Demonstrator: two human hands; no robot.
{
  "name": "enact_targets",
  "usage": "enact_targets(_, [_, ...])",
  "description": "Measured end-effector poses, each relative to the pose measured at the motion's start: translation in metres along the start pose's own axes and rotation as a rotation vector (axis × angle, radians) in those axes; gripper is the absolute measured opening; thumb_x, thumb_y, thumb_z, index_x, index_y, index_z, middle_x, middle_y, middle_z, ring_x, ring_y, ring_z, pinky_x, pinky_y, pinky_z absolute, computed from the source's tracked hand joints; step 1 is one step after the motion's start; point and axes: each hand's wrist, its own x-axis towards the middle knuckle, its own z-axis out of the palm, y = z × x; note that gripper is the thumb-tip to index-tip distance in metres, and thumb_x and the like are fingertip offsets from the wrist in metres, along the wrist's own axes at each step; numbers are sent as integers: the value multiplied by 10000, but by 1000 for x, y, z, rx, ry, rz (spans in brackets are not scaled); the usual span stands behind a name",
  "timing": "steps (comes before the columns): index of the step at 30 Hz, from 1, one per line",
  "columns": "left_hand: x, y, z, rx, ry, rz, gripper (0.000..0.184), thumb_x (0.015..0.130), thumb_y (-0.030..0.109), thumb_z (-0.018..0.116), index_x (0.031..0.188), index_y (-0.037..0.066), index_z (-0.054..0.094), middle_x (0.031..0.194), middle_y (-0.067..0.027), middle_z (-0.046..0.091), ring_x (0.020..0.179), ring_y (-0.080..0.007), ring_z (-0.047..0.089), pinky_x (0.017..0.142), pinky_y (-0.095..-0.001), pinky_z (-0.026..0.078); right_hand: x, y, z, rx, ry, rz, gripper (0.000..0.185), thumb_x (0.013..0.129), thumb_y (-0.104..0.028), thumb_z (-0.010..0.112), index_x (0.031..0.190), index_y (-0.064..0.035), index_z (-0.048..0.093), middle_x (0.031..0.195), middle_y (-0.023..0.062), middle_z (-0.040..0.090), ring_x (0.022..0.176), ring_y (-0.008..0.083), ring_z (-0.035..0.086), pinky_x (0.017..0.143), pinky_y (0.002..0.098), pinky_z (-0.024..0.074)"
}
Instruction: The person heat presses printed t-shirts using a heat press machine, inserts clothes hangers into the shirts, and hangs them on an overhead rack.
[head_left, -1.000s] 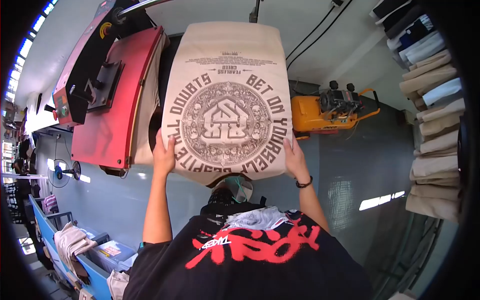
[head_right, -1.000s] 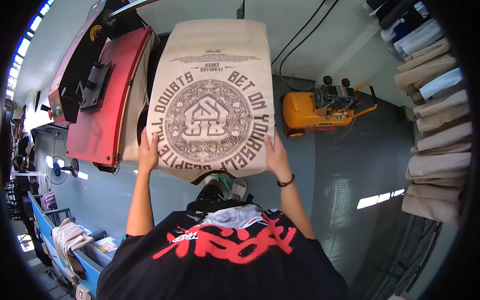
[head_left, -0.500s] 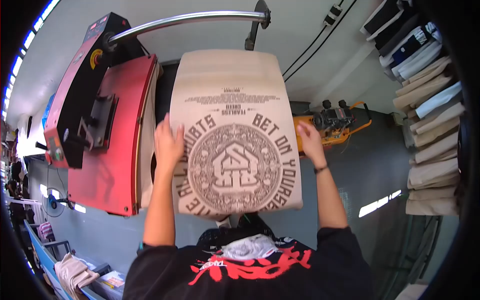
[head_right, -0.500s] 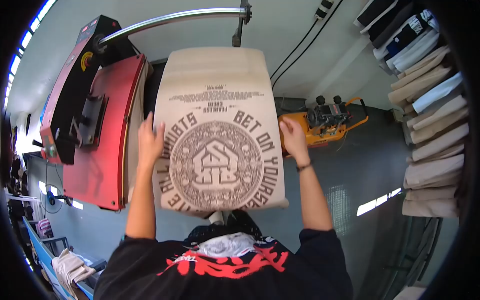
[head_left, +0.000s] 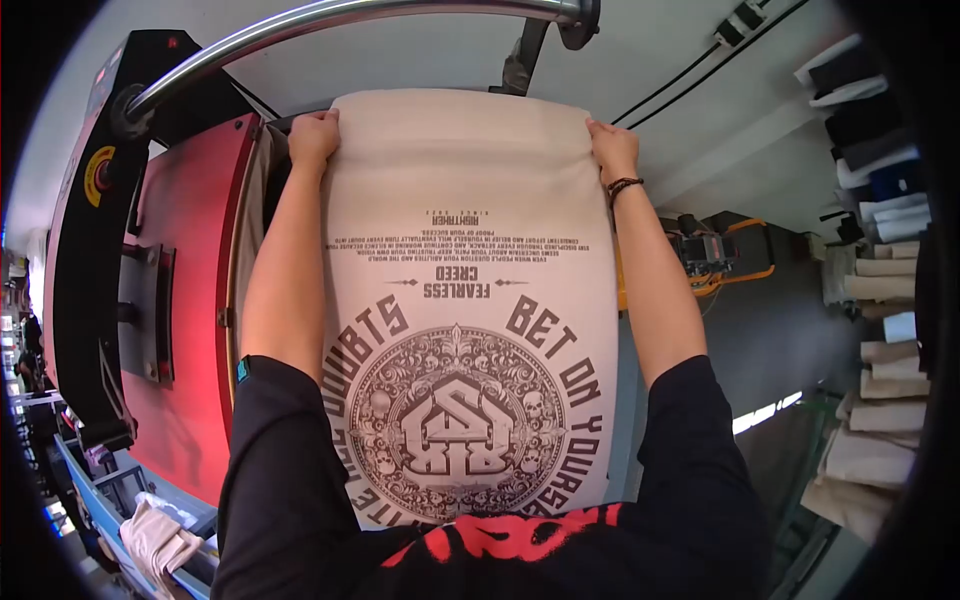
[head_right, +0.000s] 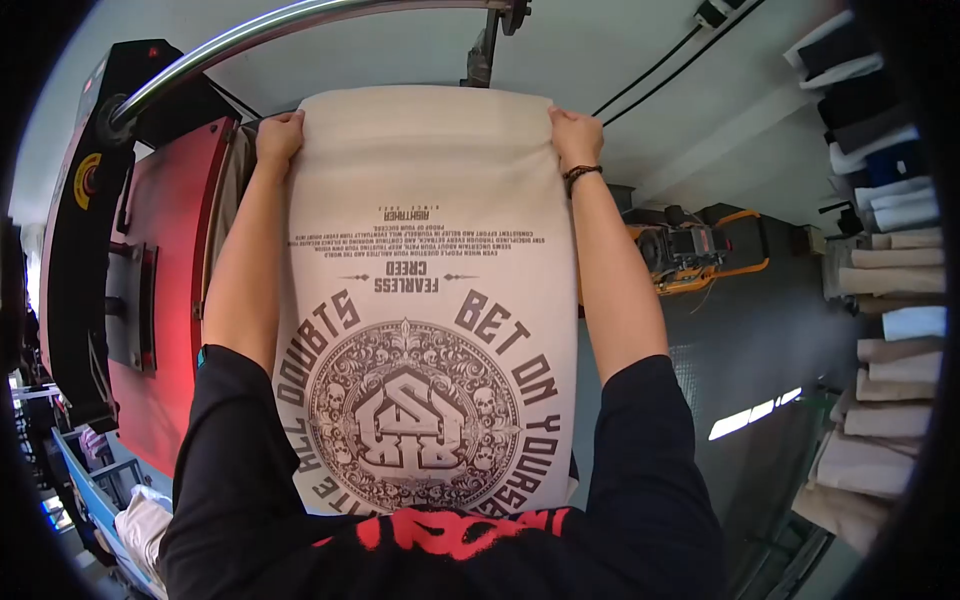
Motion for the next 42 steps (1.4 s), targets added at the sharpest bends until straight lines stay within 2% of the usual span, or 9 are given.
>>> enact_targets(7, [-2,15,-7,24,135,5,284,793,332,690,991,133,737,1019,-179,686,1012,-337,636,903,-395,480,-6,-30,-2,-489,109,-248,252,764,-275,698,863,-46,733,904,220,682,862,356,664,753,382,514])
enact_targets(18, [68,-25,25,579,-243,113,365,764,327,666,1017,67,709,1094,-187,659,1052,-358,619,899,-424,487,51,5,14,-719,-330,-99,287,709,-210,684,796,63,683,762,212,673,624,351,653,596,434,518])
enact_targets(22, [43,-3,8,697,-271,157,354,783,291,624,1046,65,696,1090,-181,661,1045,-362,621,882,-428,494,48,4,15,-828,-136,-316,267,695,-187,646,774,67,672,808,237,675,740,372,660,687,411,522])
enact_targets(26, [-28,14,-32,272,133,306,339,848,283,563,1096,86,684,1072,-170,666,1006,-347,633,862,-416,499,-14,-2,-22,-287,-19,-482,336,835,-240,611,1024,34,659,1027,238,660,981,366,633,859,387,482])
enact_targets(32, [-255,-5,-118,-100,166,681,261,851,190,630,1063,41,662,904,-202,654,842,-368,631,742,-427,493,-240,45,-148,-631,-315,-928,392,948,-171,468,1323,-68,516,1397,208,440,1263,418,412,1087,470,296])
enact_targets(35, [-408,-27,-161,-374,-157,576,69,802,25,648,870,24,651,795,-135,650,719,-301,634,659,-348,496,-375,75,-210,-677,-329,-649,400,935,-143,476,1331,-114,521,1434,164,415,1269,445,378,1078,476,292])
enact_targets(38, [-536,-59,-199,-560,-899,506,116,810,86,692,905,18,696,846,-119,690,779,-245,666,704,-330,519,-493,116,-251,-379,-108,-555,342,885,-103,577,1216,-17,569,1247,179,552,1130,323,509,951,389,407])
enact_targets(40, [-591,-85,-201,-473,-1012,547,175,836,146,677,950,14,692,916,-139,684,844,-302,647,738,-362,520,-552,176,-268,-297,-3,-470,318,879,-107,600,1182,-10,582,1190,169,578,1079,283,540,900,361,440])
enact_targets(42, [-631,-122,-187,-399,-923,641,202,843,178,667,958,13,689,967,-152,679,922,-326,631,805,-387,507,-588,232,-273,-12,14,117,301,874,-146,637,1142,-17,591,1087,129,605,962,219,573,818,321,463])
